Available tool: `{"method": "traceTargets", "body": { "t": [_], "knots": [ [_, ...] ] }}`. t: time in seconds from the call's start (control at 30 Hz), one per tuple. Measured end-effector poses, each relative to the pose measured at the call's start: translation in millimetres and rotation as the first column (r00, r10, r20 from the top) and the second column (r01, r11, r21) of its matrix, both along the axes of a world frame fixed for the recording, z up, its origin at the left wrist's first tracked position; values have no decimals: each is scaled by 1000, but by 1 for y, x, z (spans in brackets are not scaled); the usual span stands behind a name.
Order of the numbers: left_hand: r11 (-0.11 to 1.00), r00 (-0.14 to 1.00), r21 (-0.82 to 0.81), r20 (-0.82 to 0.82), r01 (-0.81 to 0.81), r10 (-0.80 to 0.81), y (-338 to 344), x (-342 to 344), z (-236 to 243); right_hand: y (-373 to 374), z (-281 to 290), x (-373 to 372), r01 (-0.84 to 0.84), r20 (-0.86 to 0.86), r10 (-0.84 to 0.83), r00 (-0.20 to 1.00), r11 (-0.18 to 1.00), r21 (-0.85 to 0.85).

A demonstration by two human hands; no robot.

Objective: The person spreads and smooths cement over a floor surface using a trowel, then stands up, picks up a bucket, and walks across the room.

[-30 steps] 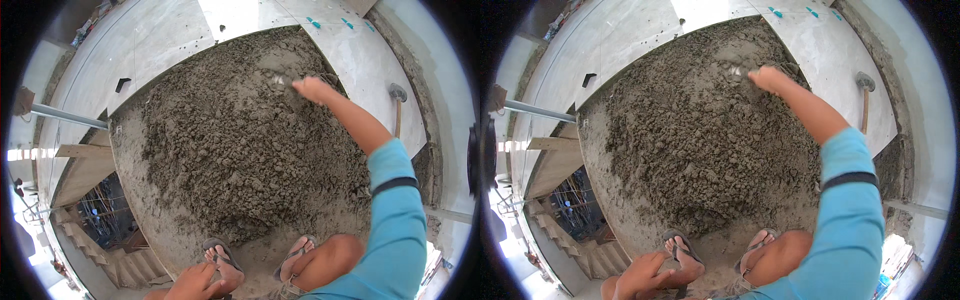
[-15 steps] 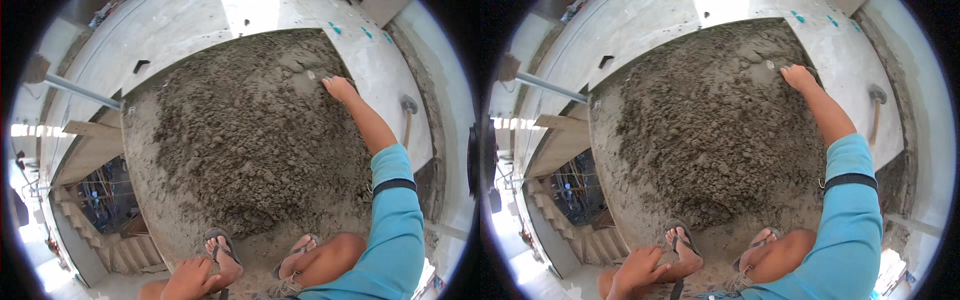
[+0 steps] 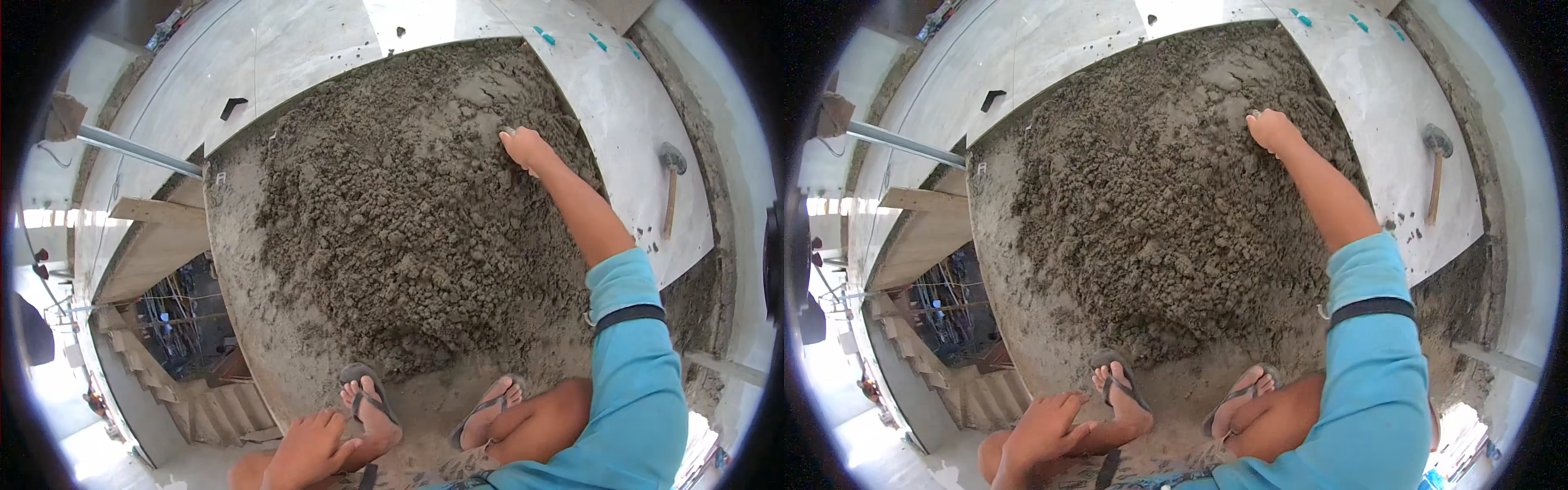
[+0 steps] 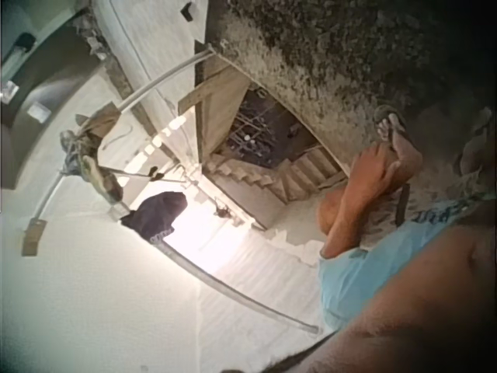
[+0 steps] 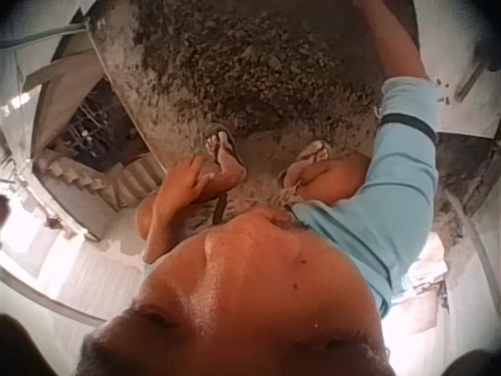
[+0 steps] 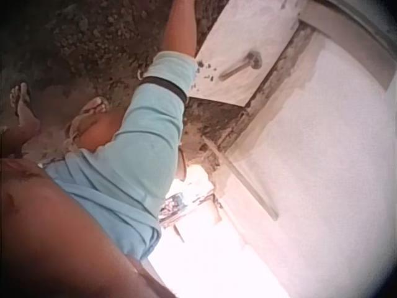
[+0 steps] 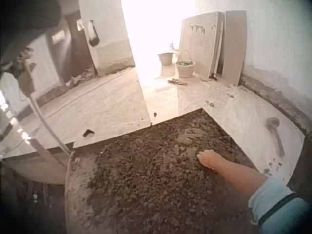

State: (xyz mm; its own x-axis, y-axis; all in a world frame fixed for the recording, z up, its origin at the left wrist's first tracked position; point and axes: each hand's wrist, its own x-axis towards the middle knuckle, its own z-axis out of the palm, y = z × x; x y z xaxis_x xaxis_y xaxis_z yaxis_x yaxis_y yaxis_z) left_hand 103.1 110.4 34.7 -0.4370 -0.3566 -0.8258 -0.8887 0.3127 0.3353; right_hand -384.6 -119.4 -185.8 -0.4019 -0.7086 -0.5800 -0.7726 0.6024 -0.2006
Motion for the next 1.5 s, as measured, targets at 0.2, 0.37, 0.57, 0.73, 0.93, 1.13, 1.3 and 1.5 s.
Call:
{"method": "traceTargets", "body": {
  "t": [0.2,0.37,0.57,0.73,0.93,1.13,1.3,1.5],
  "knots": [
    [992,978,7,-165,-128,127,11,5,8,78,25,-15,-401,-70,400,914,916,8],
    [998,998,-34,-39,-58,57,20,28,-8,34,42,-89,-312,-381,237,894,939,-147],
    [989,980,-41,-150,-141,133,18,22,-4,-29,-13,-33,96,-122,-130,984,962,-257],
    [980,978,-81,-121,-182,172,26,32,-2,6,-10,-32,-307,-287,271,919,948,-89],
    [990,992,73,2,-124,124,5,30,-13,28,37,-79,-157,-234,54,971,879,-449],
    [987,986,-14,-50,-161,160,5,22,-1,3,34,-20,-232,-113,218,969,965,-124],
    [979,974,-41,-116,-202,196,16,37,-5,-31,85,-47,-165,-158,153,975,984,-68],
    [977,979,-74,-38,-200,198,7,39,10,2,-2,29,-167,-177,129,976,961,-219]
  ]
}}
